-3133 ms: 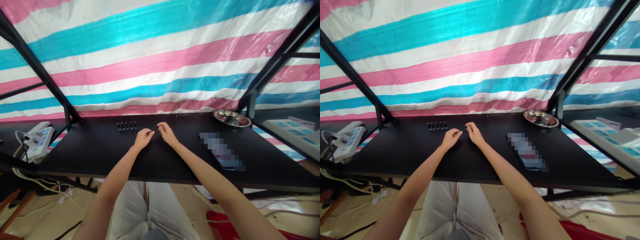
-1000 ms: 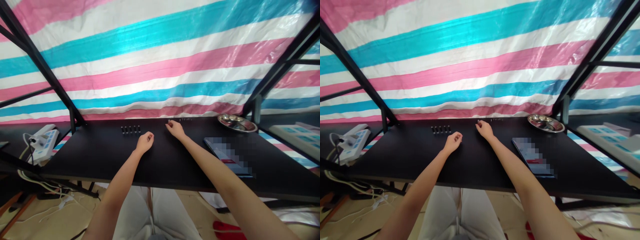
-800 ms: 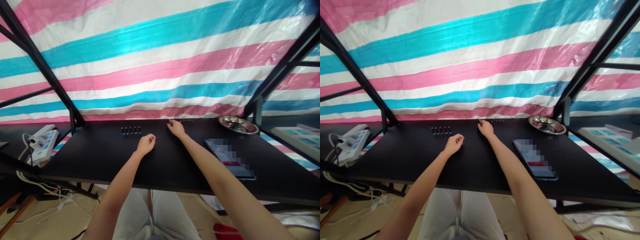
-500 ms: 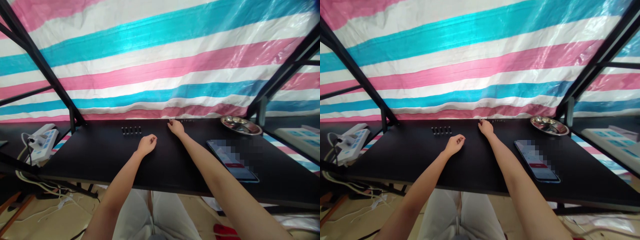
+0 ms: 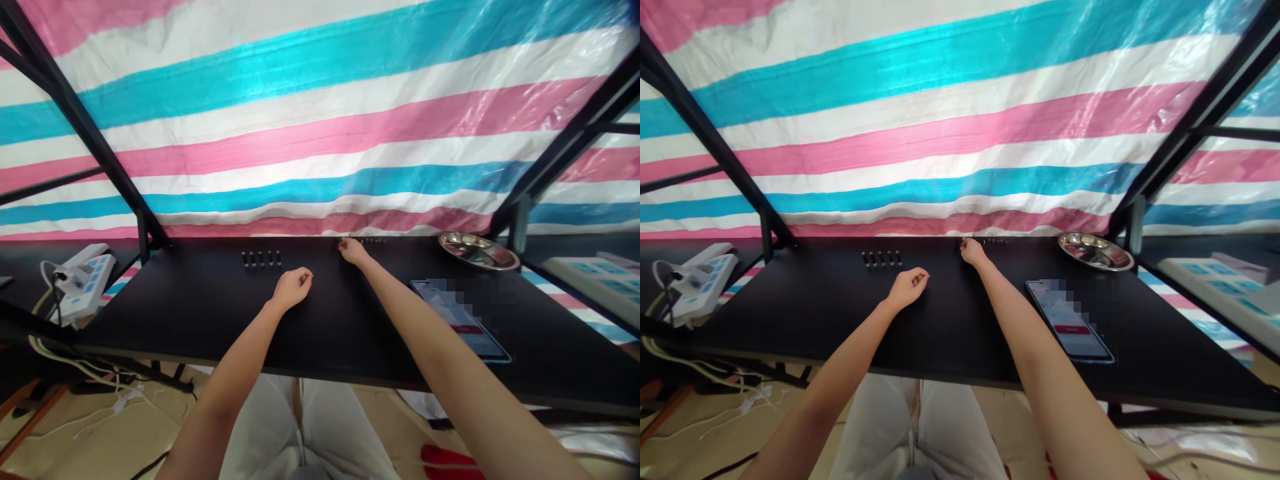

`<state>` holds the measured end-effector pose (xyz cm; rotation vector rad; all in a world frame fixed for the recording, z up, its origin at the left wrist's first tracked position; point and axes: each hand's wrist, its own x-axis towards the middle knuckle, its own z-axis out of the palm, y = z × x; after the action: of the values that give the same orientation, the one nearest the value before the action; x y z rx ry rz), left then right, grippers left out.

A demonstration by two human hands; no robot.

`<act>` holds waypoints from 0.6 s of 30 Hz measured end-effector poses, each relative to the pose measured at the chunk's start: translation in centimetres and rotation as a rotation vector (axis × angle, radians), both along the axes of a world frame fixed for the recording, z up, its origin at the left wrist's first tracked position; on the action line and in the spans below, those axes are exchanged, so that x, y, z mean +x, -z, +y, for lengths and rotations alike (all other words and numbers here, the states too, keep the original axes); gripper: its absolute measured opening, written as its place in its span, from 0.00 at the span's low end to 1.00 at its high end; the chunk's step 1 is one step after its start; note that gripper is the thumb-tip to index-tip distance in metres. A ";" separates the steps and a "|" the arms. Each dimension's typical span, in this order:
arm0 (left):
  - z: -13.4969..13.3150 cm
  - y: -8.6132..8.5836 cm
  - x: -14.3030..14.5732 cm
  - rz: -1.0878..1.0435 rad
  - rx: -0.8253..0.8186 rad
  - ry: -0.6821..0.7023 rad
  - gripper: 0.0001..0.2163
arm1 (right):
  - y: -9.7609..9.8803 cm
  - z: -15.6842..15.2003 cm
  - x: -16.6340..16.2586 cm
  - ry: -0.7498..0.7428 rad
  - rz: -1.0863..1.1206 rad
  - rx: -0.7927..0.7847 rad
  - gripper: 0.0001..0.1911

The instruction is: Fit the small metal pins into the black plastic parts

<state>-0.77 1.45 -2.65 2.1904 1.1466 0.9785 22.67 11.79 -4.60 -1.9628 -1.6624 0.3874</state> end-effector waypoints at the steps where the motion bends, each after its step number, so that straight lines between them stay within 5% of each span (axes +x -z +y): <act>1: 0.0 0.0 0.0 0.010 0.005 -0.010 0.08 | 0.0 0.1 0.0 0.003 0.001 -0.004 0.08; 7: -0.2 -1.0 -0.6 0.163 0.098 -0.262 0.11 | -0.3 -0.2 0.3 0.007 0.029 -0.022 0.11; 12: 0.2 -2.3 -1.5 0.231 -0.034 -0.520 0.26 | -1.3 -2.7 0.3 0.027 0.086 0.016 0.19; 18: 0.5 -2.4 -1.6 0.298 -0.062 -0.565 0.31 | -2.9 -7.9 -2.8 0.014 0.179 0.367 0.15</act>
<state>-2.41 1.94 -0.29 2.0445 1.9778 0.8198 19.87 3.88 -1.73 -1.6196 -1.4845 0.2255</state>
